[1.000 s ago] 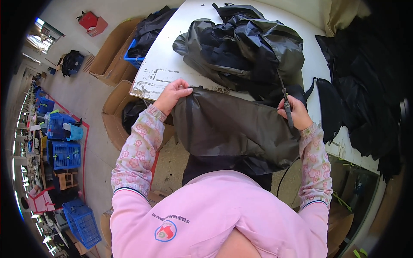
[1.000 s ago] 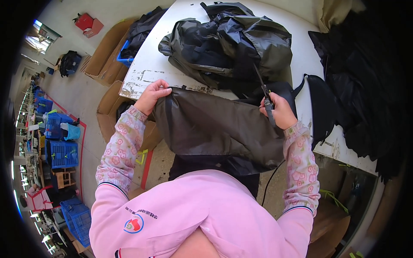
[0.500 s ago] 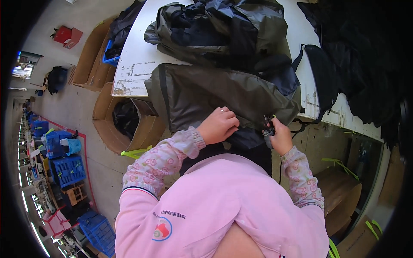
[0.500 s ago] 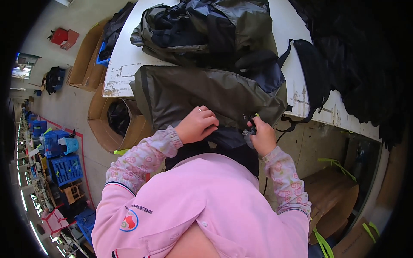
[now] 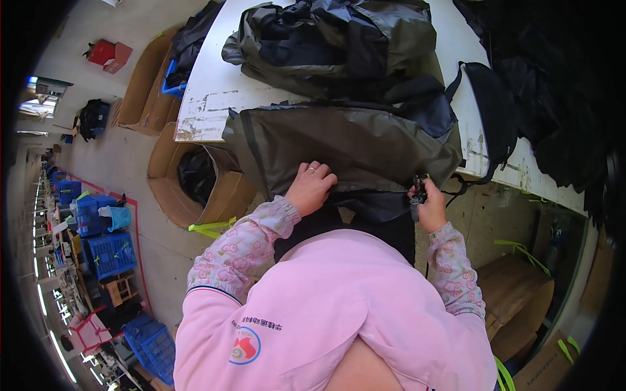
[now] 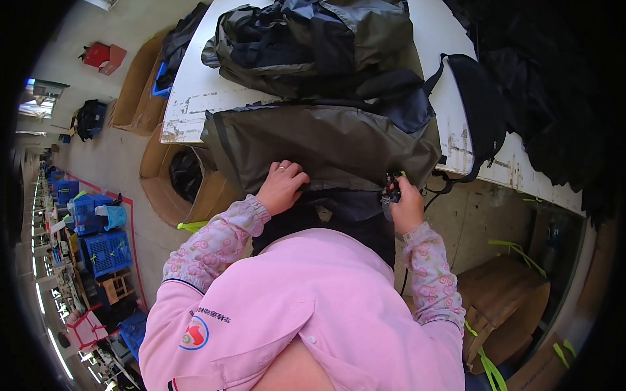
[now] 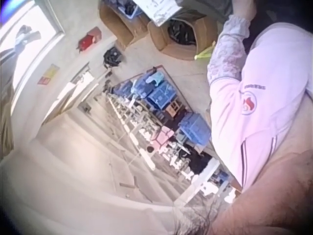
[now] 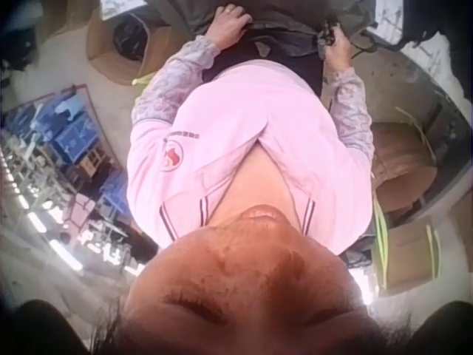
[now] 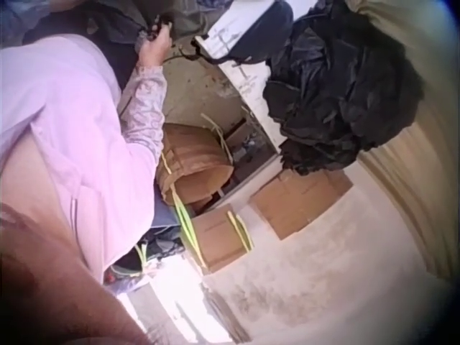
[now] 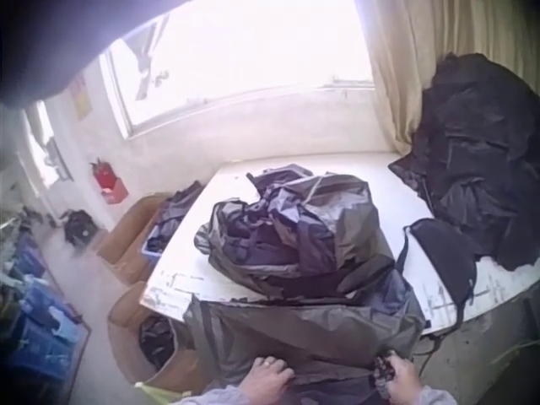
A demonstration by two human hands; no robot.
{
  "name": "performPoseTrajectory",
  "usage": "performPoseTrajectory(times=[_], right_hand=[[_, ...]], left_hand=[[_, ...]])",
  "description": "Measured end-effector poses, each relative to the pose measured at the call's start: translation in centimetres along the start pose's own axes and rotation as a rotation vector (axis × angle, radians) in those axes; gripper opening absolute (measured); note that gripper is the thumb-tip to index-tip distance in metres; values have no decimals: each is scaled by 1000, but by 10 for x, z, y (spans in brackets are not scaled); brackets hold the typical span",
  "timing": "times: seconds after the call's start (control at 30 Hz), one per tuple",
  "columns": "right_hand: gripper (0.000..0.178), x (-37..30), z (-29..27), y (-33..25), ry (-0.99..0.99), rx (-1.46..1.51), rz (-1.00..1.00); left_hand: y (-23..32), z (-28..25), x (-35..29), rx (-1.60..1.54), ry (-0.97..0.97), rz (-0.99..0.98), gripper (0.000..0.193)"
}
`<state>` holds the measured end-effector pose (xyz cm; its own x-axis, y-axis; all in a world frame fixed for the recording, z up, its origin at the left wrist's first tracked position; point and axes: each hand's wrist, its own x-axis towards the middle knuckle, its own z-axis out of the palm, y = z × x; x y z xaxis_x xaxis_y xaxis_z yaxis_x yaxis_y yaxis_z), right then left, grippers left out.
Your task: The recorder uses scissors to trim excess fabric or threads from large dark garment pieces laid out on a table.
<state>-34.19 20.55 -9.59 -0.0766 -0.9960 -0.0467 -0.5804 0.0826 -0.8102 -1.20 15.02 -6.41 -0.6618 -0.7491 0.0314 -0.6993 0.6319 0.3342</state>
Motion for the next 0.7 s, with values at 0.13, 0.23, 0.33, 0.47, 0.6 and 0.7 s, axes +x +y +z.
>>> performPoseTrajectory(times=[0.13, 0.23, 0.33, 0.47, 0.6, 0.7], right_hand=[[22, 3, -11, -19, 20, -21, 18], [17, 4, -19, -29, 19, 6, 37], [15, 4, -21, -28, 15, 46, 38], [16, 3, -27, -41, -6, 70, 7], [17, 2, -34, -67, -36, 114, 3], [17, 0, -45, -81, -85, 147, 3]], left_hand=[[-11, 0, -27, -10, 136, -49, 29], [-18, -1, -51, -20, 144, -110, 30], [-17, -4, -60, -29, 132, -167, 31], [14, -5, -29, -224, 267, -2, 31], [53, 2, 26, -291, 310, 145, 32], [56, 12, 49, -383, 280, 204, 28]])
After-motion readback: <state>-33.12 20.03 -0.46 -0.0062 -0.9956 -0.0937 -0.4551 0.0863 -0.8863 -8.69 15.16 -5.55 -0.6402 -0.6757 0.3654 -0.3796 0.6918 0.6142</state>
